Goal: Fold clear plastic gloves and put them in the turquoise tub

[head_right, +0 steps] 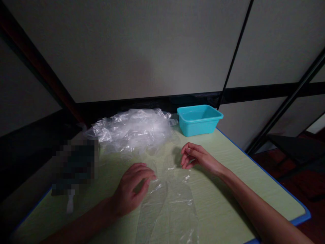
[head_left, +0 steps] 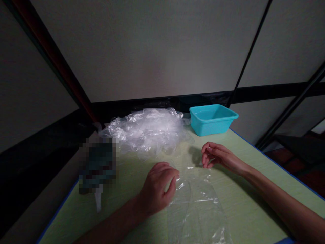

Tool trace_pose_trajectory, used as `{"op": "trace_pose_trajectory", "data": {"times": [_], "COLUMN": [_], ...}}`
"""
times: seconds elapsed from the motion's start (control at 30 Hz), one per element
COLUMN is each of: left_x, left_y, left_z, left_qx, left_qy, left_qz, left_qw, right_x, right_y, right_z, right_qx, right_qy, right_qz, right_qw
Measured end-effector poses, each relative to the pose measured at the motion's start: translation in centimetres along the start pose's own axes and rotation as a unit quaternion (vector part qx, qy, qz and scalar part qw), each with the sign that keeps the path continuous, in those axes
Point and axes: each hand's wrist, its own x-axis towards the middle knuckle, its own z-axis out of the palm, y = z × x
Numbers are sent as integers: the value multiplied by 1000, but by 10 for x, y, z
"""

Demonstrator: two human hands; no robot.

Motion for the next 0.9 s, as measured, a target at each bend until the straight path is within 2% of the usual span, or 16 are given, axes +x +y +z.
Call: {"op": "trace_pose_trajectory", "data": {"times": [0.07, 0.13, 0.2, 0.27, 0.5, 0.67, 0.77, 0.9], "left_x": [-1, -4, -8, -10, -8, -8, -7, -7], "left_y": [13, 25, 33, 36, 33, 34, 33, 31], "left_z": [0, 1, 3, 4, 1, 2, 3, 5], "left_qx": [-81, -119, -130, -137, -142, -129, -123, -124], "left_qy": [-66, -166, -247, -291, -299, -296, -295, -295], "left_qz": [85, 125, 114, 94, 104, 108, 122, 148], "left_qw": [991, 971, 953, 942, 938, 940, 940, 936], "right_x": [-1, -1, 0, 3, 13, 14, 14, 17], "right_y": [1, 5, 9, 12, 17, 16, 14, 12], "right_z": [3, 7, 8, 7, -6, -6, 4, 21], "right_qx": [31, 56, 68, 74, 100, 115, 125, 145], "right_qy": [-55, -95, -104, -86, 26, 68, 49, -23], "right_qz": [26, 48, 60, 56, -7, -59, -74, -66], "right_qw": [998, 993, 990, 992, 995, 989, 988, 987]}}
